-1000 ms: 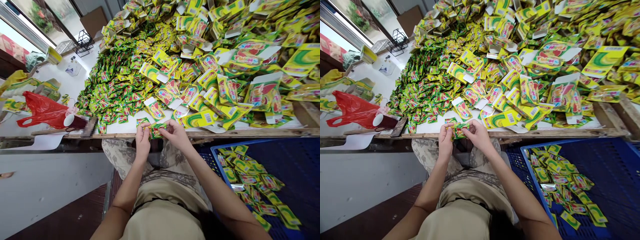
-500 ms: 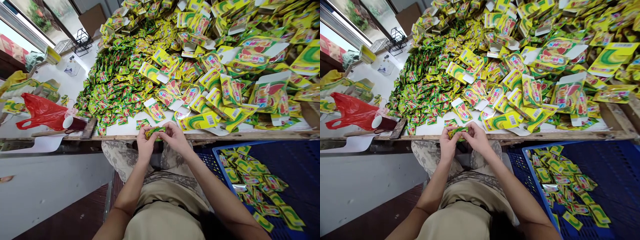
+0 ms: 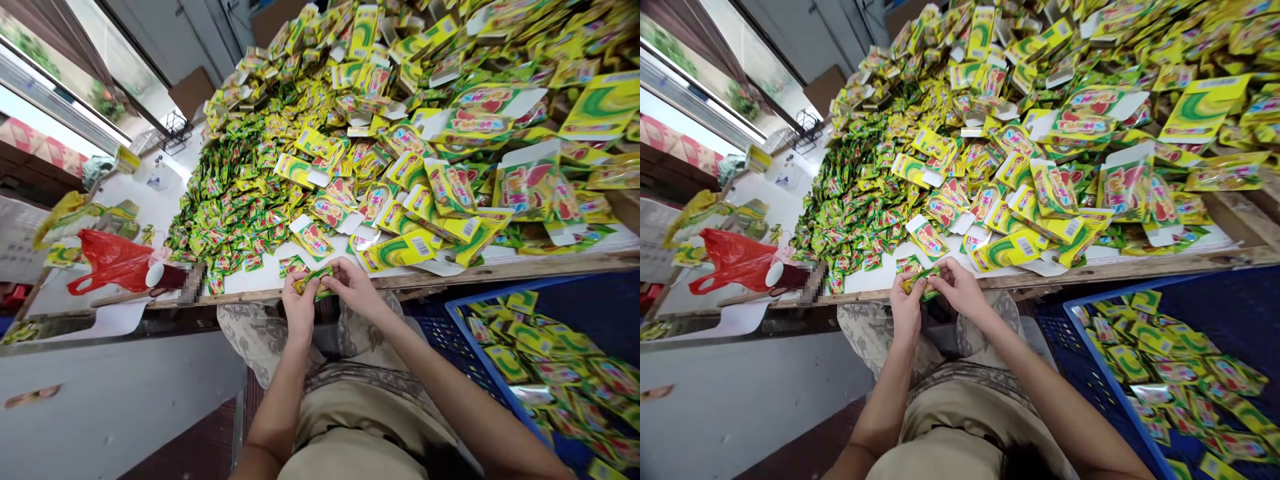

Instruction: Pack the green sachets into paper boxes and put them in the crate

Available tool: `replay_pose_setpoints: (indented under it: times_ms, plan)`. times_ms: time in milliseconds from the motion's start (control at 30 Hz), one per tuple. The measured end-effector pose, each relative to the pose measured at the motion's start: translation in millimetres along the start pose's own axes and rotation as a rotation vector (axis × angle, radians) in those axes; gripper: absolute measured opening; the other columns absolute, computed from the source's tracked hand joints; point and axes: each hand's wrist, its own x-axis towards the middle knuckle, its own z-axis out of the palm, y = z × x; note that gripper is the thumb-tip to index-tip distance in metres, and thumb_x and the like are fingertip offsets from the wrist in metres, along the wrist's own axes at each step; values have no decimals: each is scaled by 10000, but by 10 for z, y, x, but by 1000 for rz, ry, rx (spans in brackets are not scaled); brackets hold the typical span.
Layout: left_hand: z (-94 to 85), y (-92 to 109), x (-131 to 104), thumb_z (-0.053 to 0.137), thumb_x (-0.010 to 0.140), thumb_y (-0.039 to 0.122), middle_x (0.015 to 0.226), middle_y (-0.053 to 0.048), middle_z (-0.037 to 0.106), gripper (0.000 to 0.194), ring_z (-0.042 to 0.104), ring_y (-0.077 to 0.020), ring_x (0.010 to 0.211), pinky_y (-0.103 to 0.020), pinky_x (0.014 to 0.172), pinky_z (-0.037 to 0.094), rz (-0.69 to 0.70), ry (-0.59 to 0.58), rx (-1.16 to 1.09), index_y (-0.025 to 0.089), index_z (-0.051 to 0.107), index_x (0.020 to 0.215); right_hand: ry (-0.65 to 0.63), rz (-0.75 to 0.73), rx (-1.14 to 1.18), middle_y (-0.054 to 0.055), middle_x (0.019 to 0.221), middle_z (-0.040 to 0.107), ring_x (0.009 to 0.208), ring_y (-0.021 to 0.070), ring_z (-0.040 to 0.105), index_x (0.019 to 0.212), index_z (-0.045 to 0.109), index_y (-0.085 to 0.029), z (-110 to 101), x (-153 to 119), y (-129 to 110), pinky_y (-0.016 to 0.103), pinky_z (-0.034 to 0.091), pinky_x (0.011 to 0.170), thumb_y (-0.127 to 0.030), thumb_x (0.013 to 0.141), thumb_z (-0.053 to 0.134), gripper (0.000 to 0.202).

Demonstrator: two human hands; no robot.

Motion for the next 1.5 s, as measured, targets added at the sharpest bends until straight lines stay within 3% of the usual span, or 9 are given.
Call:
replay_pose_setpoints:
  times_ms: [133, 300, 433, 533, 667, 967, 1133, 1300, 1500]
  plan:
    - [40, -8, -27, 728, 701, 316, 714, 36, 534, 259, 510, -76, 667, -197, 663, 413, -2, -16, -83, 164, 529, 767, -33, -43, -64, 56, 964, 646, 859, 195, 597, 1045, 561, -205, 60, -51, -42, 347, 485, 779, -398, 810, 589, 305]
    - [93, 42, -12, 657, 771, 448, 794, 5, 559, 292, 532, -107, 742, -224, 710, 430, 56, -77, -14, 176, 558, 810, -18, -61, -195, 47, 810, 679, 752, 206, 583, 803, 580, -201, -36, -72, -61, 355, 480, 718, -391, 813, 565, 191]
    - [120, 45, 309, 466, 869, 545, 1046, -73, 567, 395, 555, -159, 941, -289, 823, 448, 143, -3, 182, 190, 517, 1035, 57, -71, -173, 73, 939, 694, 876, 238, 598, 892, 614, -197, -187, -38, -70, 402, 465, 825, -373, 783, 598, 208]
    - [205, -14, 639, 733, 675, 483, 1082, -116, 568, 550, 566, -204, 995, -336, 873, 430, 164, 65, 474, 170, 478, 1050, 89, -80, -108, 59, 909, 685, 857, 230, 596, 875, 613, -205, -255, -35, -89, 392, 470, 817, -383, 773, 610, 205]
    - [360, -78, 868, 804, 603, 375, 897, -69, 634, 626, 622, -213, 849, -344, 800, 440, 59, 13, 610, 183, 446, 1079, 114, -48, -104, 16, 755, 628, 708, 188, 551, 783, 576, -210, -341, -62, -92, 336, 464, 692, -409, 752, 643, 212]
    - [190, -94, 610, 781, 636, 307, 831, -24, 627, 296, 595, -166, 752, -284, 714, 464, 238, -246, 505, 187, 585, 822, 196, -172, -243, 7, 709, 592, 634, 176, 531, 827, 555, -220, -679, 218, -617, 295, 416, 591, -391, 757, 644, 205]
    - [117, -134, 507, 761, 671, 323, 867, -40, 640, 293, 612, -182, 802, -304, 734, 493, 205, -425, 334, 184, 628, 892, 48, -374, -614, 64, 884, 664, 851, 242, 604, 860, 598, -215, -620, 515, -813, 328, 428, 736, -283, 785, 609, 102]
    - [101, -162, 449, 794, 624, 341, 776, -18, 645, 273, 601, -190, 775, -318, 736, 504, 197, -367, 338, 197, 657, 811, -86, -283, -1067, 87, 866, 667, 814, 255, 616, 891, 617, -202, -576, 623, -852, 315, 387, 647, -262, 808, 599, 105]
    - [92, -181, 412, 791, 619, 371, 743, -11, 650, 272, 573, -174, 710, -301, 692, 493, 121, -350, 380, 197, 661, 783, -65, -252, -1334, 123, 889, 659, 748, 277, 644, 970, 627, -189, -453, 565, -910, 323, 357, 539, -249, 816, 590, 169]
